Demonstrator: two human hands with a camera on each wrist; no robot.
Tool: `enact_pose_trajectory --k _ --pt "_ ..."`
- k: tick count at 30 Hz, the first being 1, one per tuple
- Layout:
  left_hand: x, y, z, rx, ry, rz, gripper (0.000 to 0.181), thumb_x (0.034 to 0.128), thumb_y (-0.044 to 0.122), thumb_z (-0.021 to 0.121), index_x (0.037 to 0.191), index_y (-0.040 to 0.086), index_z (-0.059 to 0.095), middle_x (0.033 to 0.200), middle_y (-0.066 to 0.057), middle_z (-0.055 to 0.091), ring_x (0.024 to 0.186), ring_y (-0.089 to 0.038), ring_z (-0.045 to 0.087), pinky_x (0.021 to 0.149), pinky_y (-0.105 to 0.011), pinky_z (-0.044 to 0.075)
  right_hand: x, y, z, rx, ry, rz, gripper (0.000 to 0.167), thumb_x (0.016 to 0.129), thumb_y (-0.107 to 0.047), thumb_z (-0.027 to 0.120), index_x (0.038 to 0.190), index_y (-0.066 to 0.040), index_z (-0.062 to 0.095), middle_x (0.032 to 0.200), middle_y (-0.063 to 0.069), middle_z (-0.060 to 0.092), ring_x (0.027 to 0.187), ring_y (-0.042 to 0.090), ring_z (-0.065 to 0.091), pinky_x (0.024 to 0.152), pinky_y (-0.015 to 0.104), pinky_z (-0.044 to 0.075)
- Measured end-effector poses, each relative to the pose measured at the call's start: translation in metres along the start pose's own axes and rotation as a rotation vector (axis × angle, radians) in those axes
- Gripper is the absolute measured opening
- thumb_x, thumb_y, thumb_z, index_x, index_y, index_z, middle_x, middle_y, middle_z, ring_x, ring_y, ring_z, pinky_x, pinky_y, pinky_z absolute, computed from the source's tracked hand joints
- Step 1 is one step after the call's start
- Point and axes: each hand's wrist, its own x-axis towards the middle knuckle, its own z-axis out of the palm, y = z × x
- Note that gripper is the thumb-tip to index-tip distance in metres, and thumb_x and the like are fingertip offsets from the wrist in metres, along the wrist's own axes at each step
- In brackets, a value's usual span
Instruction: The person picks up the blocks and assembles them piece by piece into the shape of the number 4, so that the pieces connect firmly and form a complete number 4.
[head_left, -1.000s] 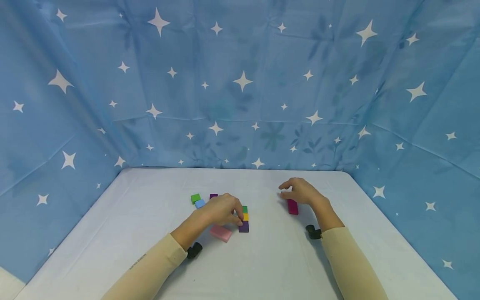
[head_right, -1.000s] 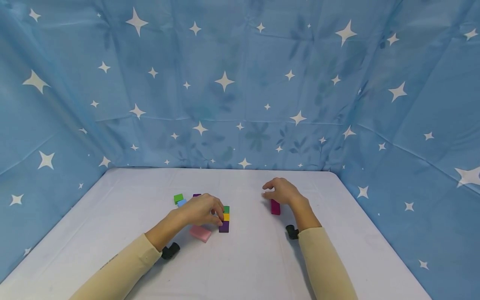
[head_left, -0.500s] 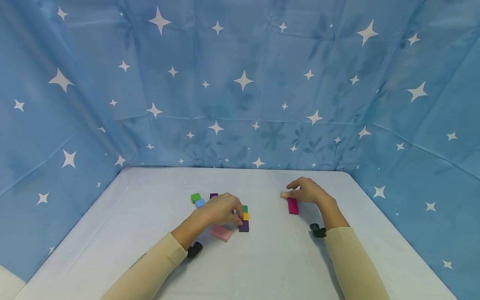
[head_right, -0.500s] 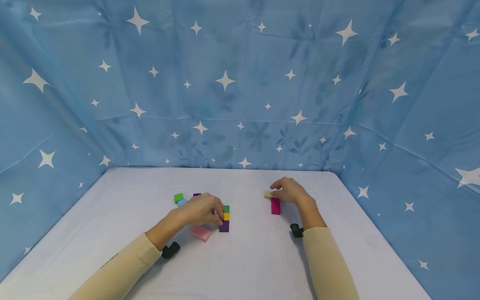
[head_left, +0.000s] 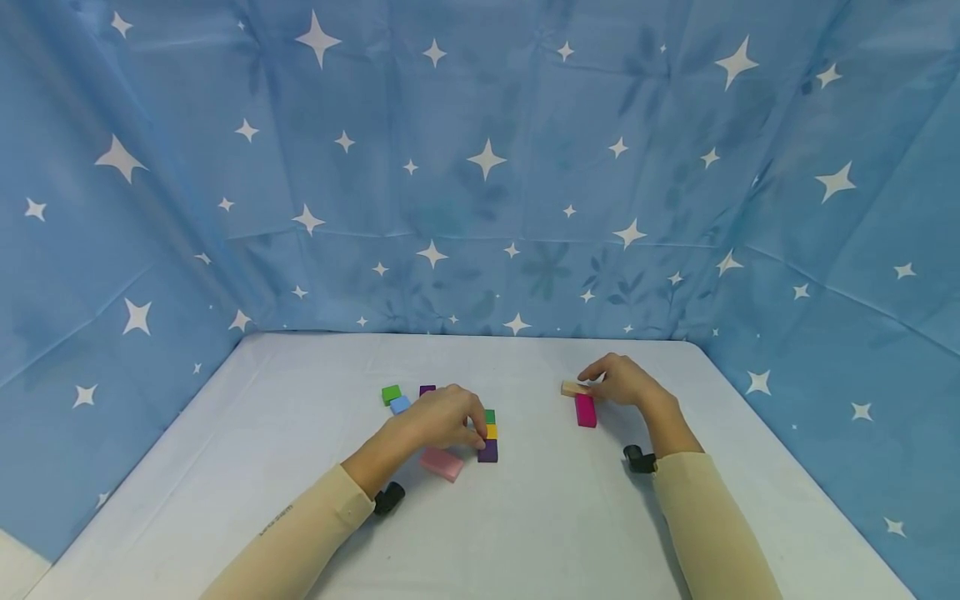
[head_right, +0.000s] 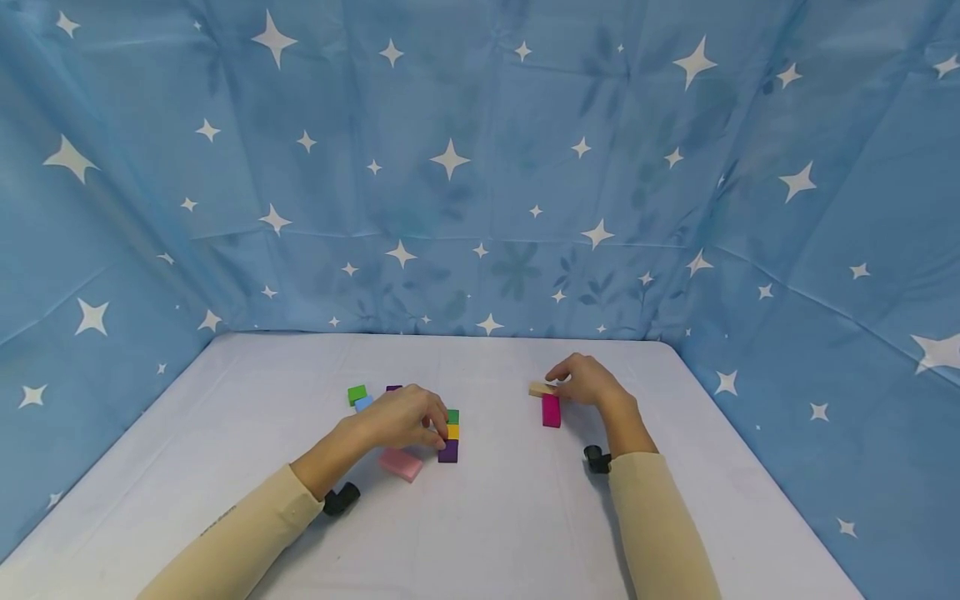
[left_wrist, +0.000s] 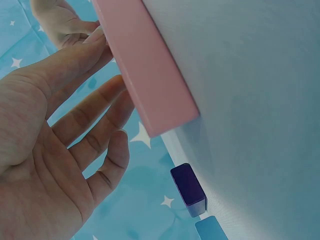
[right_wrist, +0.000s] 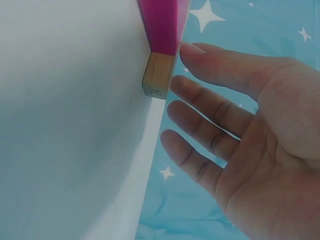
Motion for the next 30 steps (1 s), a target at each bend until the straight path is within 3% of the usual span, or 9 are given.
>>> enact_pose_trajectory --k 11,21,30 --pt "-0.0014 0.0006 -0.0012 0.003 -0.004 0.005 0.008 0.0863 0.027 0.087 0.094 0.026 0.084 0.103 0.014 0.071 0.086 -0.006 0.058 0.073 -0.023 0.05 -0.0012 0.0044 -0.001 0.022 -0.021 0.022 0.035 0.092 0.004 0.066 0.123 -0.008 0.077 0.126 0.018 0.07 0.115 0.036 0.061 0.095 0.053 0.056" --pt "-0.0008 0.0008 -0.001 0.013 0.0 0.009 0.008 0.0867 0.027 0.086 0.094 0.025 0.084 0.102 0.014 0.072 0.086 -0.006 0.058 0.073 -0.023 0.05 0.0024 0.0084 0.0031 0.054 -0.009 0.025 0.035 0.091 0.005 0.067 0.121 -0.007 0.078 0.12 0.014 0.072 0.107 0.029 0.063 0.097 0.049 0.057" --pt "-0.0013 0.0022 -0.0014 0.005 -0.002 0.005 0.008 0.0868 0.026 0.086 0.094 0.025 0.084 0.102 0.014 0.072 0.086 -0.006 0.058 0.073 -0.024 0.05 0.0051 0.0064 0.0036 -0.042 0.097 -0.086 0.027 0.096 0.0 0.066 0.121 -0.003 0.077 0.119 0.016 0.075 0.106 0.029 0.066 0.096 0.05 0.057"
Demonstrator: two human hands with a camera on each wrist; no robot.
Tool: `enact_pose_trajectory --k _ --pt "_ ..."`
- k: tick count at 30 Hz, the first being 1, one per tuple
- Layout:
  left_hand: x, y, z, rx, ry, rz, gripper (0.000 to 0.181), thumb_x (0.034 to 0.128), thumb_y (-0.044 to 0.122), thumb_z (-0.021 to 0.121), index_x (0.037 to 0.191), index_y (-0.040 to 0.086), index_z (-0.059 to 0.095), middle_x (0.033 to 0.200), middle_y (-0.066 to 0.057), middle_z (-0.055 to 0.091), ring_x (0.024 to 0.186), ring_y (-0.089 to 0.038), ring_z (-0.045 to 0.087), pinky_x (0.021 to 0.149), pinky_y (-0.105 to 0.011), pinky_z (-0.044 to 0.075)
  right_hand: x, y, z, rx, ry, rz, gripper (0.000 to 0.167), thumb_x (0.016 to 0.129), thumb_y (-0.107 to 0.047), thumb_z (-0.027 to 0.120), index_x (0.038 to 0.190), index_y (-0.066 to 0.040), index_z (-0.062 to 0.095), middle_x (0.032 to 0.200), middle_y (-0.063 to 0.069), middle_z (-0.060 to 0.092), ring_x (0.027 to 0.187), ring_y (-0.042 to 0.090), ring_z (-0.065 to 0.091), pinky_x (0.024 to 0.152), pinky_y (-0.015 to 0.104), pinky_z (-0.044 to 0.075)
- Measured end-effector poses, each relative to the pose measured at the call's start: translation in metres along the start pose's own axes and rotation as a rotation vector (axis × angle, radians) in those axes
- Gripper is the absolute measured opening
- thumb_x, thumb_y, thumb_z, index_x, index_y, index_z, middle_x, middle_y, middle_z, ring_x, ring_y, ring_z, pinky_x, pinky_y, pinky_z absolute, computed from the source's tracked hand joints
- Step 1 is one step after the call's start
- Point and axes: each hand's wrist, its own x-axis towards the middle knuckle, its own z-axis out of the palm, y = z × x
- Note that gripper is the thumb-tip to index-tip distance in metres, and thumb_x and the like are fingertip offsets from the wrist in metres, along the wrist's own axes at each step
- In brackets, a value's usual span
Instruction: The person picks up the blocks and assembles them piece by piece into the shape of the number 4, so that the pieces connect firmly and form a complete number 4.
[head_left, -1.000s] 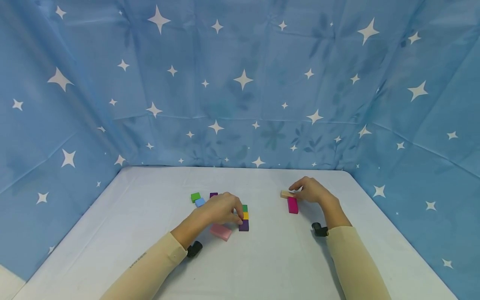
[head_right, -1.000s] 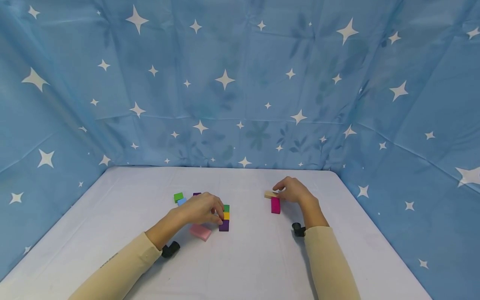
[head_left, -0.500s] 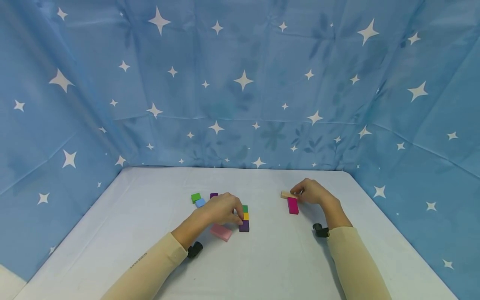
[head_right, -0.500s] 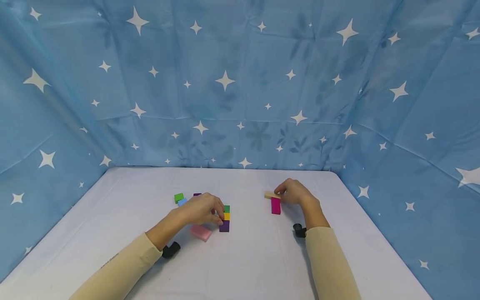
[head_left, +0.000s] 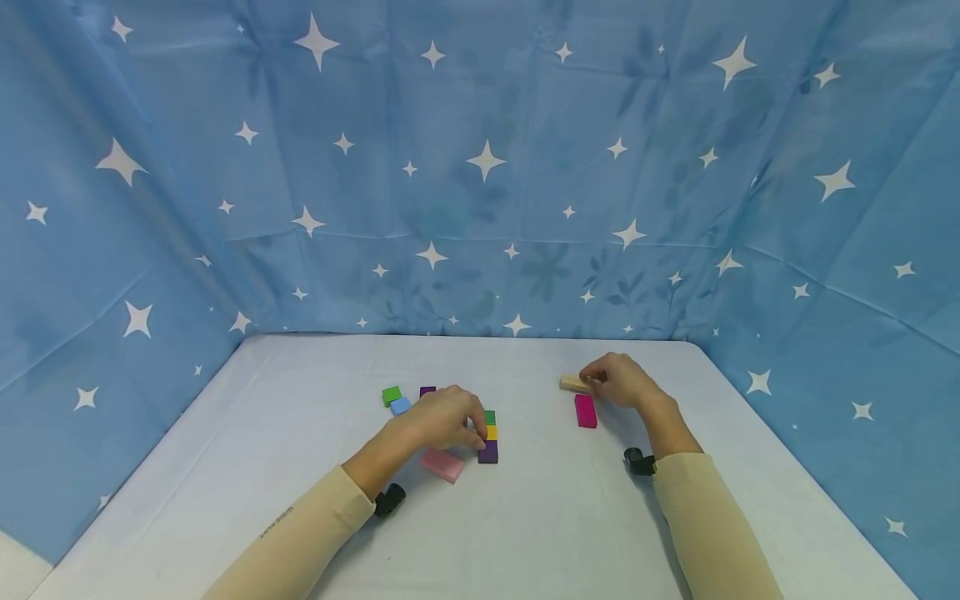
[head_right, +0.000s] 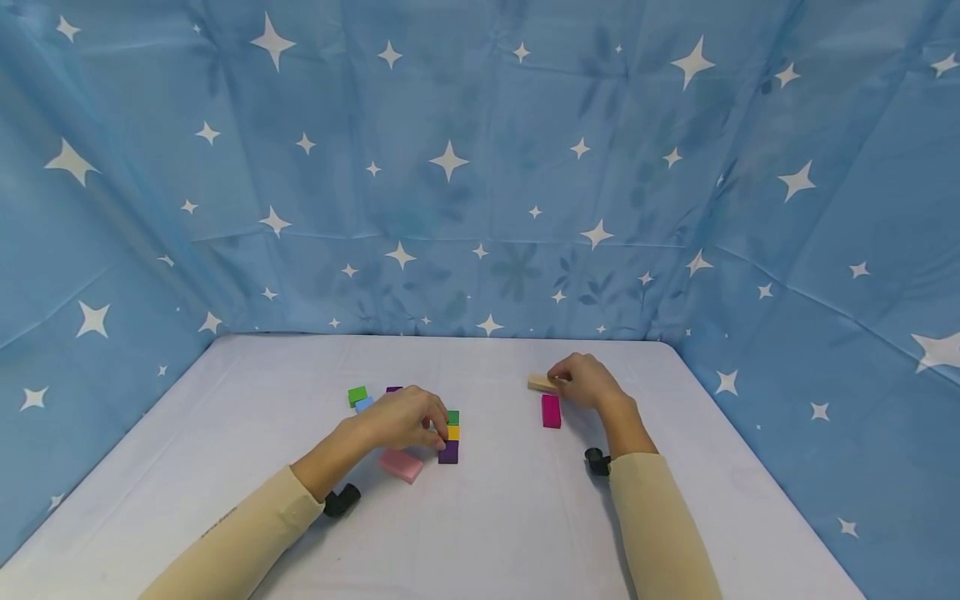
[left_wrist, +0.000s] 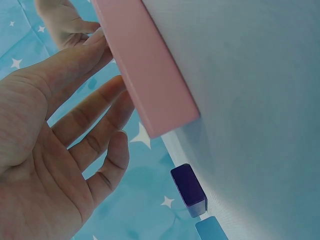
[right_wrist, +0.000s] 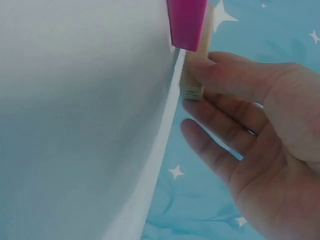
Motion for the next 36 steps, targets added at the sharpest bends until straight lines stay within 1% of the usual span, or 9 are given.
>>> enact_pose_trajectory --k 4,8,11,21,27,36 --pt "0.0 0.0 0.0 0.007 -0.002 -0.003 0.008 0.0868 0.026 0.086 0.095 0.025 0.084 0.102 0.014 0.072 0.085 -0.006 0.059 0.073 -0.023 0.05 0.0 -0.005 0.001 -0.054 0.064 -0.079 0.026 0.095 -0.003 0.07 0.121 -0.004 0.077 0.116 0.014 0.075 0.102 0.028 0.066 0.093 0.048 0.058" --pt "0.0 0.0 0.0 0.005 -0.008 -0.015 0.009 0.0867 0.027 0.086 0.095 0.026 0.084 0.102 0.014 0.072 0.085 -0.006 0.059 0.073 -0.023 0.05 0.0 -0.012 0.002 -0.082 0.098 -0.133 0.027 0.095 -0.004 0.073 0.121 -0.005 0.077 0.115 0.012 0.076 0.101 0.028 0.067 0.092 0.048 0.058" --pt "0.001 0.0 0.0 -0.001 -0.012 -0.022 0.009 0.0866 0.027 0.086 0.095 0.026 0.084 0.102 0.014 0.072 0.086 -0.006 0.059 0.074 -0.023 0.05 0.001 -0.017 0.004 -0.09 0.107 -0.161 0.027 0.094 -0.004 0.074 0.121 -0.005 0.077 0.115 0.011 0.076 0.102 0.028 0.068 0.093 0.048 0.058" --pt "0.002 -0.001 0.001 0.003 -0.011 -0.01 0.008 0.0871 0.028 0.086 0.095 0.026 0.084 0.102 0.015 0.072 0.087 -0.005 0.059 0.075 -0.023 0.051 0.003 -0.032 0.009 -0.087 0.124 -0.193 0.025 0.093 -0.004 0.076 0.117 -0.007 0.079 0.112 0.009 0.077 0.101 0.026 0.07 0.093 0.047 0.059" --pt "0.003 -0.001 0.002 0.002 -0.011 -0.013 0.007 0.0863 0.028 0.087 0.093 0.026 0.084 0.102 0.014 0.073 0.086 -0.005 0.059 0.074 -0.023 0.051 0.004 -0.039 0.013 -0.094 0.14 -0.242 0.023 0.093 -0.003 0.075 0.115 -0.008 0.08 0.11 0.008 0.078 0.103 0.027 0.072 0.094 0.047 0.058" --pt "0.005 -0.002 0.003 0.016 -0.015 -0.015 0.009 0.0868 0.028 0.086 0.095 0.027 0.084 0.104 0.014 0.074 0.086 -0.005 0.06 0.075 -0.023 0.051 0.004 -0.05 0.017 -0.117 0.13 -0.279 0.022 0.092 -0.001 0.076 0.111 -0.01 0.081 0.105 0.007 0.077 0.098 0.024 0.071 0.092 0.045 0.059"
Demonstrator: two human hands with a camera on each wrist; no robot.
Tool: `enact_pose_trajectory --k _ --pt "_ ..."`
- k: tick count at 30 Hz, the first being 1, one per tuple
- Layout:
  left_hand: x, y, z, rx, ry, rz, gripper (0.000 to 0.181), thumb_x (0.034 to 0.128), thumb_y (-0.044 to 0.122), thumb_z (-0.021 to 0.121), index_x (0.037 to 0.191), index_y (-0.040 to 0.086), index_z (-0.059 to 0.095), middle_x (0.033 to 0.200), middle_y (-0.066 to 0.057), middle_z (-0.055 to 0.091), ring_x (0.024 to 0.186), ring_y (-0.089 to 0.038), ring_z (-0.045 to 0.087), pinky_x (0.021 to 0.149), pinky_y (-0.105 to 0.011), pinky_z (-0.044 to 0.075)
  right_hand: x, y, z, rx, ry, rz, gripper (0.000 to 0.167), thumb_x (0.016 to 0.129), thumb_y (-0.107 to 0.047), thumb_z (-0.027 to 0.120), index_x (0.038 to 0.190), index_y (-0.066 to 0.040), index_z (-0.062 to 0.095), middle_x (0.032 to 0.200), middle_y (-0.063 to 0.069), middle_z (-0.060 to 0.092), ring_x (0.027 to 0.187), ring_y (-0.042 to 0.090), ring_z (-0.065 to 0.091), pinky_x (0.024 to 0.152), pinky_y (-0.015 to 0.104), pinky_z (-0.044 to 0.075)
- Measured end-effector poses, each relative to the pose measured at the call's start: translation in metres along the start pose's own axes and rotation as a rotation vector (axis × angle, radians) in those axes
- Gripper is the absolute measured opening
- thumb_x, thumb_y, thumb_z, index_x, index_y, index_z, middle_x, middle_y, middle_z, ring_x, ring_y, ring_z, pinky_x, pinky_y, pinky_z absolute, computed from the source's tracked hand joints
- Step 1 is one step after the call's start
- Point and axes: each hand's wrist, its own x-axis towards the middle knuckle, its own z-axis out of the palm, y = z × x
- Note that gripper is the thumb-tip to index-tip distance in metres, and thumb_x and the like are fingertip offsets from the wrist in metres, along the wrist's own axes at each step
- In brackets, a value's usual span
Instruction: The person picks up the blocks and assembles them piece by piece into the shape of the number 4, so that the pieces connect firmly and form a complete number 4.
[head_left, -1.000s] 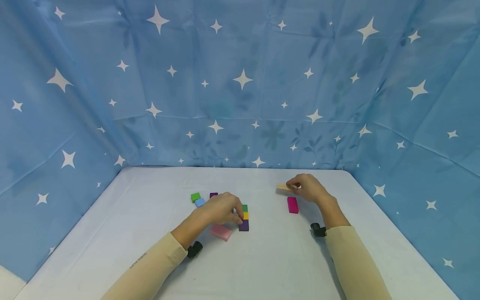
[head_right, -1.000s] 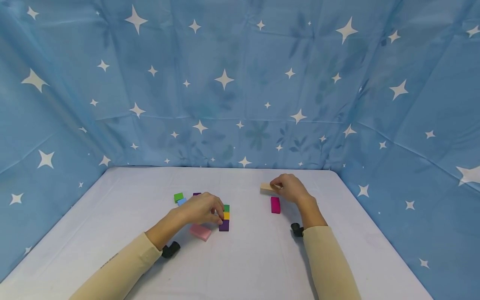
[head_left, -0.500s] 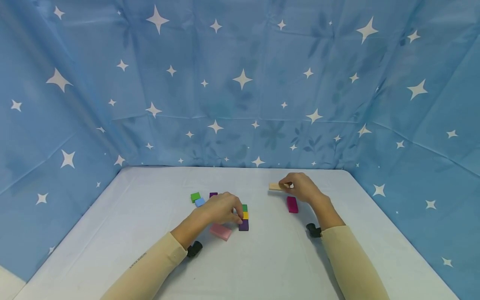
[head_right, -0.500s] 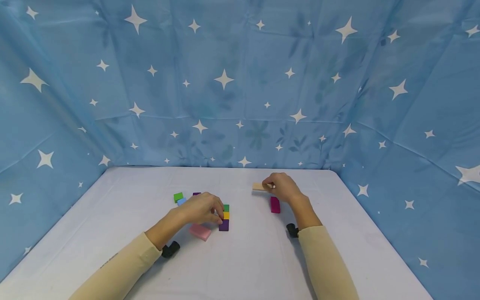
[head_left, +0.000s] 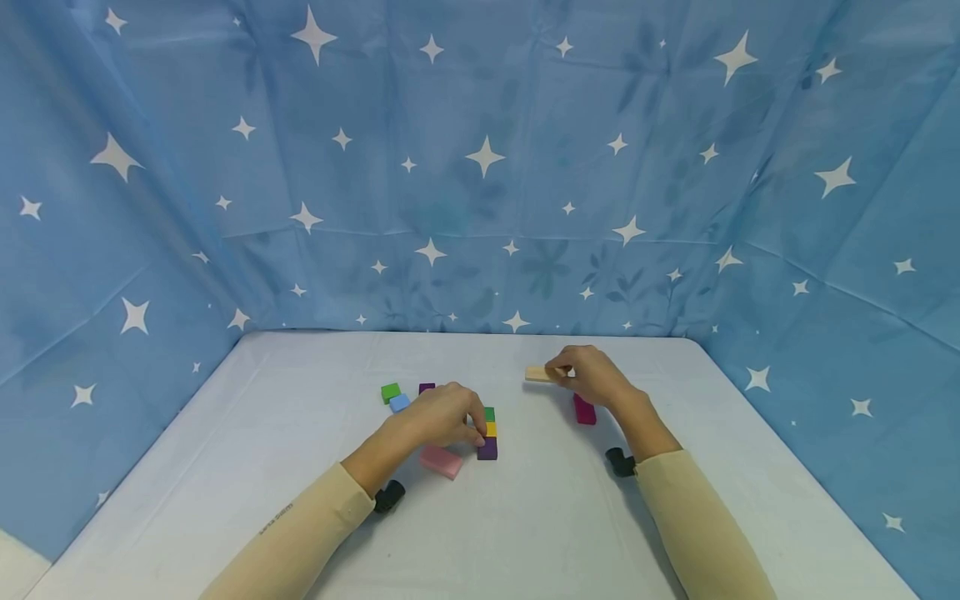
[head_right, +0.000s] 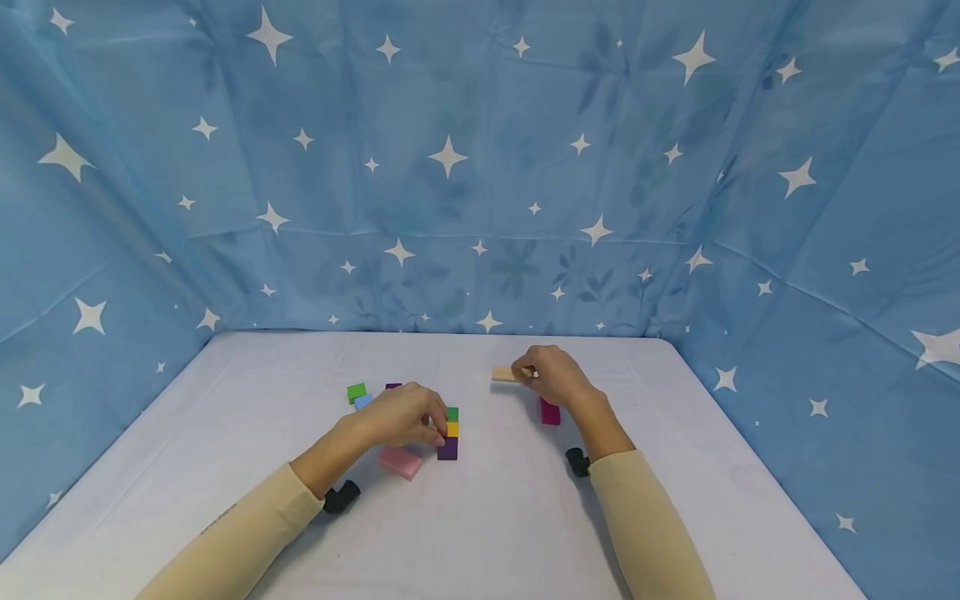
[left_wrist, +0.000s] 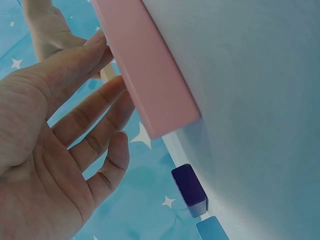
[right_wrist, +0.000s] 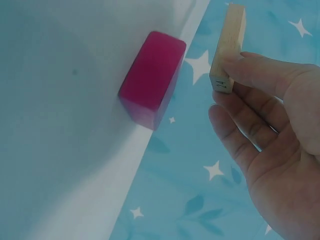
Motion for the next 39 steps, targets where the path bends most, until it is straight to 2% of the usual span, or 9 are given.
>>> enact_pose_trajectory --k 5,12,15,18,22,28,33,39 --pt "-0.001 0.0 0.0 0.005 -0.002 0.008 0.009 0.0867 0.028 0.086 0.096 0.026 0.084 0.103 0.014 0.075 0.086 -0.005 0.061 0.074 -0.023 0.051 0.003 -0.005 0.004 0.007 -0.004 -0.015 0.02 0.092 -0.003 0.076 0.11 -0.012 0.082 0.105 0.004 0.078 0.099 0.022 0.072 0.092 0.043 0.06" --pt "-0.002 -0.001 -0.001 0.011 0.001 0.011 0.009 0.0871 0.028 0.086 0.096 0.026 0.084 0.103 0.013 0.075 0.084 -0.005 0.061 0.073 -0.024 0.051 0.005 -0.016 0.007 0.036 -0.011 -0.101 0.02 0.091 -0.001 0.077 0.108 -0.011 0.082 0.106 0.006 0.078 0.099 0.024 0.072 0.089 0.043 0.06" --pt "0.0 -0.002 -0.002 0.021 0.011 0.026 0.009 0.0874 0.028 0.086 0.096 0.026 0.084 0.102 0.014 0.075 0.084 -0.005 0.061 0.073 -0.023 0.052 0.01 -0.021 0.006 0.052 -0.033 -0.128 0.019 0.09 0.001 0.078 0.104 -0.011 0.082 0.105 0.005 0.078 0.098 0.023 0.071 0.088 0.043 0.059" --pt "0.002 -0.002 -0.003 0.024 0.015 0.035 0.008 0.0873 0.028 0.086 0.095 0.025 0.085 0.101 0.013 0.076 0.084 -0.005 0.061 0.073 -0.024 0.052 0.018 -0.025 0.007 0.064 -0.071 -0.141 0.021 0.09 0.001 0.078 0.107 -0.011 0.082 0.107 0.004 0.078 0.1 0.023 0.071 0.09 0.043 0.059" --pt "0.003 -0.002 -0.002 0.023 0.002 0.036 0.008 0.0871 0.028 0.086 0.094 0.025 0.085 0.1 0.013 0.076 0.085 -0.005 0.062 0.075 -0.024 0.053 0.03 -0.032 0.01 0.099 -0.118 -0.119 0.026 0.091 -0.001 0.078 0.115 -0.01 0.081 0.112 0.005 0.078 0.104 0.024 0.072 0.092 0.042 0.059" --pt "0.004 -0.001 -0.001 0.014 -0.009 0.048 0.008 0.0872 0.026 0.086 0.095 0.024 0.085 0.096 0.014 0.075 0.083 -0.005 0.061 0.073 -0.023 0.052 0.042 -0.04 0.017 0.183 -0.15 -0.048 0.03 0.09 0.0 0.078 0.118 -0.01 0.08 0.114 0.005 0.078 0.104 0.022 0.071 0.092 0.039 0.059" --pt "0.003 0.0 0.0 0.016 -0.003 0.051 0.008 0.0879 0.026 0.085 0.096 0.023 0.085 0.096 0.014 0.075 0.084 -0.005 0.061 0.073 -0.023 0.052 0.041 -0.044 0.025 0.208 -0.194 -0.021 0.029 0.089 0.0 0.079 0.117 -0.01 0.08 0.114 0.004 0.079 0.104 0.021 0.071 0.091 0.036 0.059" --pt "0.0 0.0 0.0 0.021 0.016 0.047 0.008 0.0872 0.026 0.086 0.094 0.023 0.085 0.096 0.014 0.076 0.081 -0.005 0.061 0.072 -0.023 0.052 0.036 -0.045 0.028 0.167 -0.202 -0.029 0.026 0.088 0.0 0.079 0.113 -0.008 0.081 0.11 0.005 0.079 0.101 0.021 0.07 0.09 0.037 0.058"
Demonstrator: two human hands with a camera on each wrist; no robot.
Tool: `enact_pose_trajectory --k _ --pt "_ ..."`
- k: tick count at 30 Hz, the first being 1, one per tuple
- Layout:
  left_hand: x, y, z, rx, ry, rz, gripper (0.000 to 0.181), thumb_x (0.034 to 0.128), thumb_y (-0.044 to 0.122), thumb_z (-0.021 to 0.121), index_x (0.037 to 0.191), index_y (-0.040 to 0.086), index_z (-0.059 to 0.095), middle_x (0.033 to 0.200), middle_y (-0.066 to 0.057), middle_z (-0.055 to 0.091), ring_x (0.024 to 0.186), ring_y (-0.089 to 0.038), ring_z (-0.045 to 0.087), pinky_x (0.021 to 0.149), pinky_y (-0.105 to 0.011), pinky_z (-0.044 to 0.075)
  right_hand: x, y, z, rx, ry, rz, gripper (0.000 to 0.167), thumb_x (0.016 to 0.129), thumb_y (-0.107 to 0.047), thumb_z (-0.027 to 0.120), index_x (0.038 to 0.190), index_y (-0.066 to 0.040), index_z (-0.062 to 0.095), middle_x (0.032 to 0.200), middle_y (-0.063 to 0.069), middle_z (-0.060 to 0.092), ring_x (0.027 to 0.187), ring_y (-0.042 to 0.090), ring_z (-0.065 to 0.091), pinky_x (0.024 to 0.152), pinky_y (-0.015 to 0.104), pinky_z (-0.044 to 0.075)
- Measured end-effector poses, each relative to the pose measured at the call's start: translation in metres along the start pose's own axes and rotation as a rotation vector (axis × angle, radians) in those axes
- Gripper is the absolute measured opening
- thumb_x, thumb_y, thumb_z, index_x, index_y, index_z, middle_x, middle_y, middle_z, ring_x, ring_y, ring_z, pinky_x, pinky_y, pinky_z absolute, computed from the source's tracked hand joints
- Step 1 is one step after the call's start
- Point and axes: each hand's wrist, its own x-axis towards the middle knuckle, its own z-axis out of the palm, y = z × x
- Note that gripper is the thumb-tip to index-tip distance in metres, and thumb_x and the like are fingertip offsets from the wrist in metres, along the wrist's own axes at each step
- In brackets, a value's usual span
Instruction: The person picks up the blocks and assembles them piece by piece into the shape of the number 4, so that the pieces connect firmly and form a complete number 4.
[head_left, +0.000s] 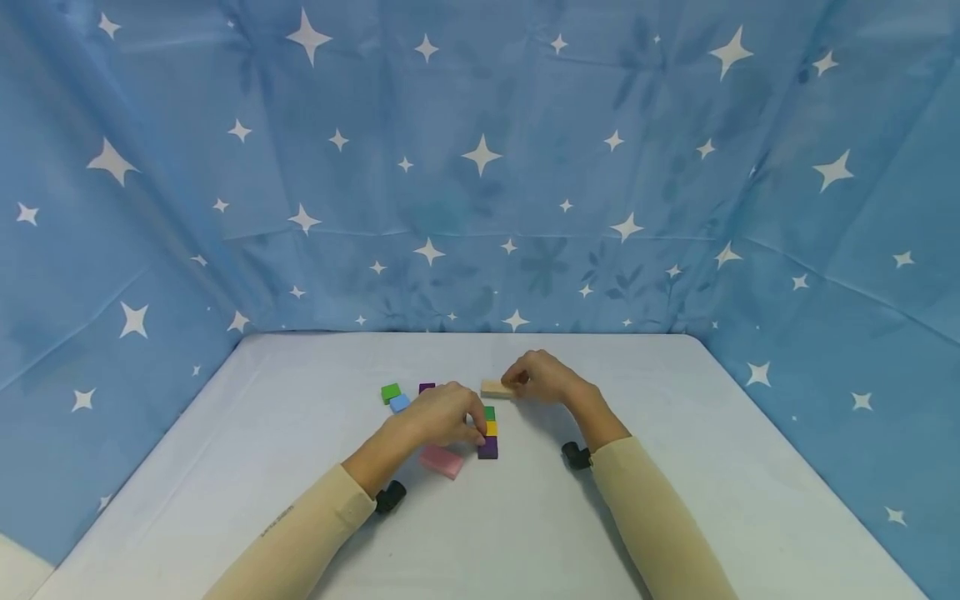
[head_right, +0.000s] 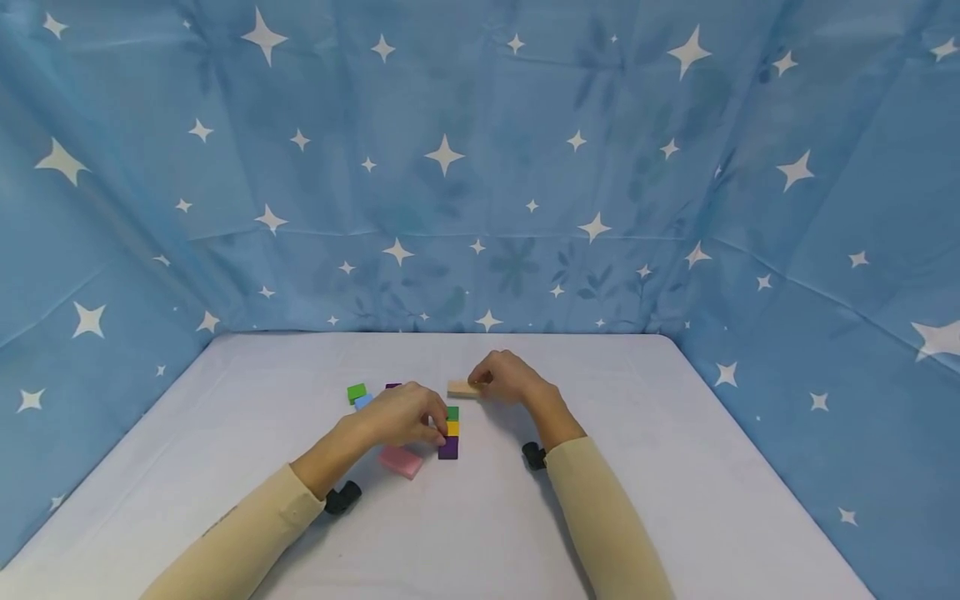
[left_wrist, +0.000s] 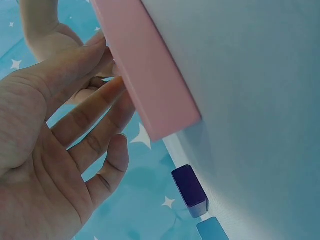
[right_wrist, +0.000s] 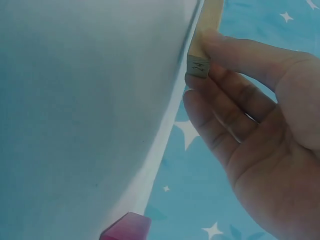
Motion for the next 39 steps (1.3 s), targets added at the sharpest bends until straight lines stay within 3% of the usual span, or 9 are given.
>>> enact_pose_trajectory --k 8,19,39 --pt "-0.0011 -0.0004 -0.0003 -0.01 0.004 0.016 0.007 0.0872 0.025 0.086 0.094 0.021 0.085 0.095 0.013 0.076 0.078 -0.005 0.059 0.07 -0.023 0.051 0.0 0.0 0.0032 0.002 -0.023 0.011 0.026 0.086 0.0 0.081 0.112 -0.008 0.081 0.106 0.003 0.079 0.096 0.016 0.068 0.089 0.036 0.058" --pt "-0.0009 0.0012 -0.0013 -0.009 0.005 0.006 0.008 0.0874 0.025 0.086 0.095 0.023 0.085 0.093 0.014 0.075 0.079 -0.006 0.059 0.069 -0.023 0.05 0.0006 0.0 0.003 0.017 -0.07 0.066 0.027 0.092 -0.007 0.077 0.118 -0.013 0.08 0.109 0.001 0.076 0.094 0.014 0.062 0.083 0.03 0.056" --pt "-0.0014 0.0007 -0.0008 -0.012 -0.005 -0.021 0.01 0.0871 0.027 0.086 0.096 0.024 0.085 0.094 0.016 0.074 0.08 -0.006 0.059 0.07 -0.023 0.05 0.0004 -0.0053 0.0051 0.016 -0.071 -0.001 0.025 0.092 -0.004 0.076 0.117 -0.01 0.08 0.11 0.004 0.077 0.094 0.014 0.064 0.084 0.03 0.055"
